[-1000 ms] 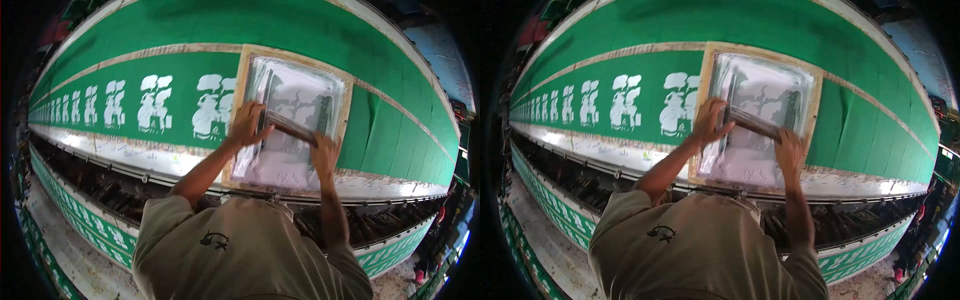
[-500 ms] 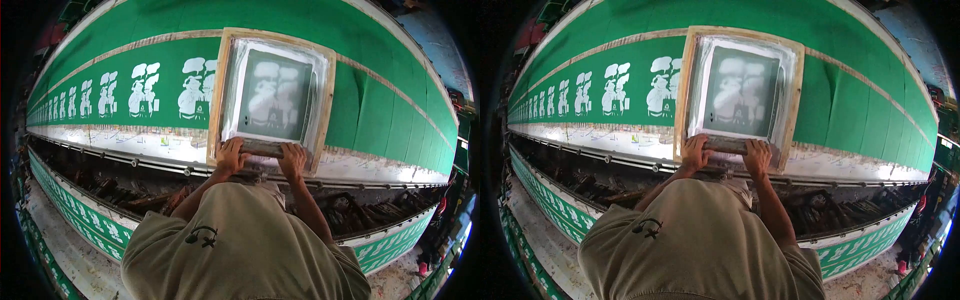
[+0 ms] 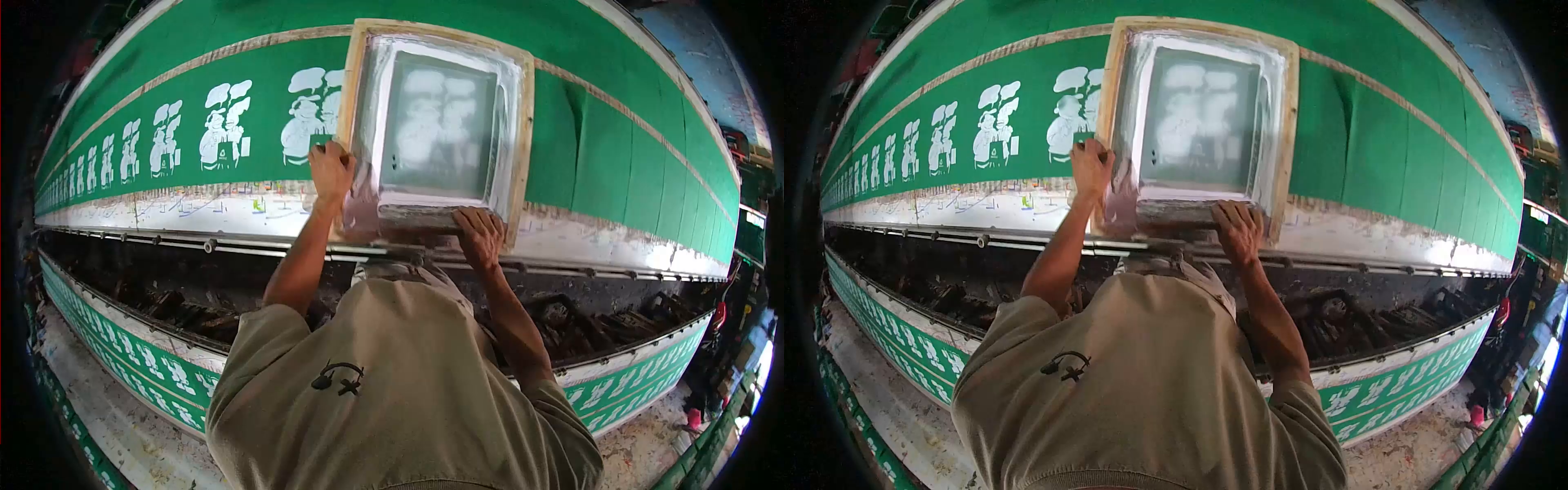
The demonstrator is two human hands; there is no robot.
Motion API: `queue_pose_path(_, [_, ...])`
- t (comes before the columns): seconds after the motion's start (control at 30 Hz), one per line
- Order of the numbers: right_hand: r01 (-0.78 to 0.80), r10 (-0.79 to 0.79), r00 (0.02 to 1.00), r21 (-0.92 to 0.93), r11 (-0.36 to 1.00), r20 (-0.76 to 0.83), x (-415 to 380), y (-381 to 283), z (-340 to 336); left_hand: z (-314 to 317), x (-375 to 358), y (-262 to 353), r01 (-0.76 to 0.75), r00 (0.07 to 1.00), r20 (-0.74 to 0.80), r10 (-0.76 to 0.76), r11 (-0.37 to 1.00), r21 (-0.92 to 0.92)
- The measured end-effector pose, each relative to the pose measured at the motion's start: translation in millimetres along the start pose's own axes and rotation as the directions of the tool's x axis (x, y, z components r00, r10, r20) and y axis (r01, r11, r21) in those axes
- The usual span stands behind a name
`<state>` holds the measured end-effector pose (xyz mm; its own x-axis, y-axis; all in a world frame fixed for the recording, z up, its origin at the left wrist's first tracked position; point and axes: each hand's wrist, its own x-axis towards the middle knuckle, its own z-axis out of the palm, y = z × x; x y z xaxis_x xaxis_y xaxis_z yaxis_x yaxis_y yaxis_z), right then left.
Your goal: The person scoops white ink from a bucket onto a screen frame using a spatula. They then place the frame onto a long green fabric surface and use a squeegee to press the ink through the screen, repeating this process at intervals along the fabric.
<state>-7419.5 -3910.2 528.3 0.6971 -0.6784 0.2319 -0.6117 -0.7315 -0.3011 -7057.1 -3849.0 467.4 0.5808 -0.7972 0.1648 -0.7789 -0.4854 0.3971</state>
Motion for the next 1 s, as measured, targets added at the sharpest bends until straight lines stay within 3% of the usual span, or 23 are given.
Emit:
queue_pose_path(0.03, [0.024, -0.028, 0.996, -0.046, 0.999, -0.087, 12, 6, 6, -6, 0, 2, -0.009, 1.0, -0.002, 0.009, 0.996, -0.084])
queue_pose_path(0.1, [-0.009, -0.006, 0.994, -0.142, 0.99, -0.106, 64, 36, 27, -22, 2, 12, 0.169, 0.981, 0.153, -0.117, 0.903, -0.394])
queue_pose_path(0.13, [-0.036, 0.024, 0.998, -0.207, 0.978, -0.064, 99, 54, 36, -22, 0, 12, 0.196, 0.977, 0.157, -0.143, 0.889, -0.413])
queue_pose_path(0.17, [-0.042, 0.017, 0.987, -0.156, 0.987, -0.158, 140, 74, 47, -20, 1, 11, 0.219, 0.973, 0.158, -0.166, 0.875, -0.431])
queue_pose_path(0.2, [-0.1, 0.07, 0.987, -0.218, 0.971, -0.143, 180, 84, 48, -20, 9, 13, 0.216, 0.975, 0.142, -0.17, 0.876, -0.431])
queue_pose_path(0.23, [-0.049, 0.02, 0.975, -0.128, 0.991, -0.222, 215, 105, 54, -20, 11, 15, 0.318, 0.948, 0.184, -0.261, 0.819, -0.478])
queue_pose_path(0.27, [-0.078, 0.062, 0.985, -0.096, 0.992, -0.163, 250, 105, 39, -21, 11, 16, 0.414, 0.91, 0.235, -0.341, 0.749, -0.517])
queue_pose_path(0.3, [-0.102, 0.087, 0.978, -0.075, 0.992, -0.188, 267, 110, 38, -20, 12, 15, 0.408, 0.913, 0.23, -0.337, 0.754, -0.514])
queue_pose_path(0.33, [-0.196, 0.191, 0.979, -0.067, 0.978, -0.068, 266, 111, 34, -18, 15, 15, 0.415, 0.91, 0.22, -0.352, 0.743, -0.526])
queue_pose_path(0.4, [-0.394, 0.403, 0.904, -0.09, 0.915, 0.145, 246, 94, 4, -31, 23, 34, 0.488, 0.873, 0.269, -0.407, 0.733, -0.474])
queue_pose_path(0.43, [-0.494, 0.507, 0.83, -0.116, 0.862, 0.234, 224, 78, -23, -19, 20, 26, 0.327, 0.944, 0.151, -0.293, 0.774, -0.542])
queue_pose_path(0.5, [-0.69, 0.696, 0.717, 0.184, 0.7, 0.038, 135, 113, -1, -25, 16, 29, 0.196, 0.981, 0.106, -0.165, 0.834, -0.515])
queue_pose_path(0.57, [-0.594, 0.637, 0.762, 0.522, 0.613, 0.118, 42, 175, 14, -6, 10, 53, 0.221, 0.975, 0.097, -0.202, 0.79, -0.571])
queue_pose_path(0.6, [-0.59, 0.641, 0.76, 0.529, 0.61, 0.107, 35, 188, -5, 7, 8, 69, 0.252, 0.965, 0.102, -0.242, 0.741, -0.622])
queue_pose_path(0.63, [-0.661, 0.729, 0.669, 0.566, 0.492, 0.147, 30, 199, -33, 25, 6, 98, 0.289, 0.954, 0.109, -0.28, 0.759, -0.583])
queue_pose_path(0.67, [-0.716, 0.801, 0.568, 0.594, 0.365, 0.192, 21, 215, -55, 54, 3, 125, 0.185, 0.972, -0.006, -0.236, 0.777, -0.601])
queue_pose_path(0.77, [-0.707, 0.797, 0.571, 0.61, 0.358, 0.194, 7, 324, -84, 86, -2, 223, 0.202, 0.979, 0.086, -0.184, 0.827, -0.525])
queue_pose_path(0.83, [-0.743, 0.817, 0.515, 0.611, 0.273, 0.26, -2, 351, -114, 90, -17, 270, 0.305, 0.952, 0.164, -0.258, 0.822, -0.482])
queue_pose_path(0.93, [-0.694, 0.854, 0.491, 0.67, 0.265, 0.171, -40, 356, -122, 101, -45, 280, 0.155, 0.985, 0.014, -0.171, 0.85, -0.503])
queue_pose_path(0.97, [-0.679, 0.869, 0.471, 0.691, 0.248, 0.151, -58, 354, -115, 104, -50, 277, 0.167, 0.984, 0.026, -0.178, 0.853, -0.494])
queue_pose_path(1.0, [-0.731, 0.889, 0.417, 0.651, 0.205, 0.188, -69, 348, -116, 103, -54, 275, 0.113, 0.992, -0.021, -0.127, 0.939, -0.325])
